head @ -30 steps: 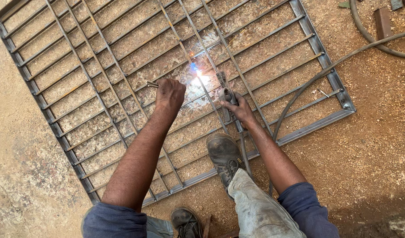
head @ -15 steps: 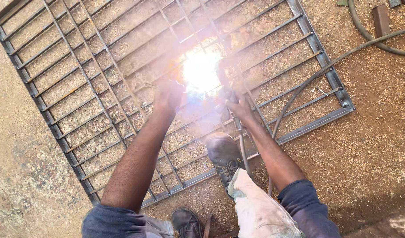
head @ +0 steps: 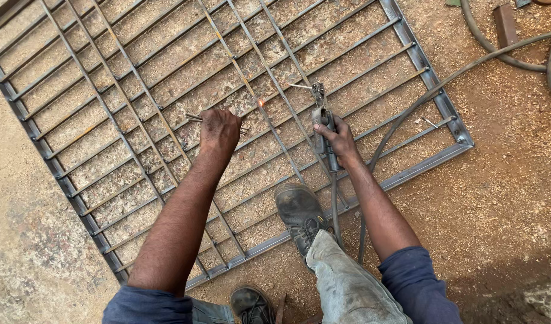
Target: The person sits on the ground and uses a welding torch to join the intersections of a rectangular metal grate. They hold welding rods in one hand and the torch in the other, creating bright sparks as they weld multiple points across the grate.
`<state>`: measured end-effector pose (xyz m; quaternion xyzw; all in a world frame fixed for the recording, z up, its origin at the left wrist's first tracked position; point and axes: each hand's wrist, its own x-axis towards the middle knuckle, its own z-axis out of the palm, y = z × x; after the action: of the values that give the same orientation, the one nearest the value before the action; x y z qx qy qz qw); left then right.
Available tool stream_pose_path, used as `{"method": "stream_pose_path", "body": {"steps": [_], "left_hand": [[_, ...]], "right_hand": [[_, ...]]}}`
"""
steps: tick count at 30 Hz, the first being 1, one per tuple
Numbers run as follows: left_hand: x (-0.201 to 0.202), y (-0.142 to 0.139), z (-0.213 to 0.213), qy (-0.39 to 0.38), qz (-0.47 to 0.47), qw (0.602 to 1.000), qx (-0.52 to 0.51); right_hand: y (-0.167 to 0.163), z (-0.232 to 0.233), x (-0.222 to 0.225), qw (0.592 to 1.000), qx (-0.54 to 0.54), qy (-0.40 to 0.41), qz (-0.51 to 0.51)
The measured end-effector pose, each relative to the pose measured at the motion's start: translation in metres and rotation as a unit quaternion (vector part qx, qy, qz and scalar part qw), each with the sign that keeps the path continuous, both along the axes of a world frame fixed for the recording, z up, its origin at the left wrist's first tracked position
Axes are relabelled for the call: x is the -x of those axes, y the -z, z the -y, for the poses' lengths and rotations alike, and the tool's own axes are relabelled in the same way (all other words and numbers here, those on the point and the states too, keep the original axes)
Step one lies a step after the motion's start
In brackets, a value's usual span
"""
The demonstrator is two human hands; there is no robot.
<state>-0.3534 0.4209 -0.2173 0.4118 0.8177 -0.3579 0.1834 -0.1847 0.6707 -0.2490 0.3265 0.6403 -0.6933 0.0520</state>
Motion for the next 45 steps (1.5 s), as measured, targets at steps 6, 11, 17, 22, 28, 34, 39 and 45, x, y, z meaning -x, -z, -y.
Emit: {"method": "stream_pose_path", "body": {"steps": [6,11,17,22,28,34,39,45], "left_hand": [[0.002,0.004,-0.002,0.004,0.013,1.0,0.014],[0.0,0.003,-0.004,-0.006,0.002,1.0,-0.004],[-0.001,0.0,-0.004,-0.004,0.005,1.0,0.003],[0.0,0.002,-0.006,-0.026,0.023,0.999,-0.002],[-0.001,0.002,-0.007,-0.02,0.016,1.0,-0.006],[-0.001,0.003,-0.006,0.004,0.004,1.0,-0.002],[0.0,0.003,-0.006,0.0,0.0,1.0,-0.01],[-0.001,-0.006,-0.012,0.001,0.013,1.0,-0.014]], "right_hand": [[0.002,0.0,0.002,1.0,0.005,-0.019,0.001],[0.0,0.002,0.003,1.0,0.016,-0.02,-0.003],[0.0,0.003,0.004,1.0,0.005,-0.026,0.003],[0.001,0.002,0.004,0.999,-0.007,-0.041,0.018],[-0.001,0.002,0.005,0.999,-0.004,-0.037,0.03],[-0.002,0.003,0.007,0.999,0.001,-0.042,0.026],[0.0,0.002,0.007,0.998,-0.007,-0.045,0.03],[0.002,0.001,0.005,0.998,-0.007,-0.047,0.044]]}}
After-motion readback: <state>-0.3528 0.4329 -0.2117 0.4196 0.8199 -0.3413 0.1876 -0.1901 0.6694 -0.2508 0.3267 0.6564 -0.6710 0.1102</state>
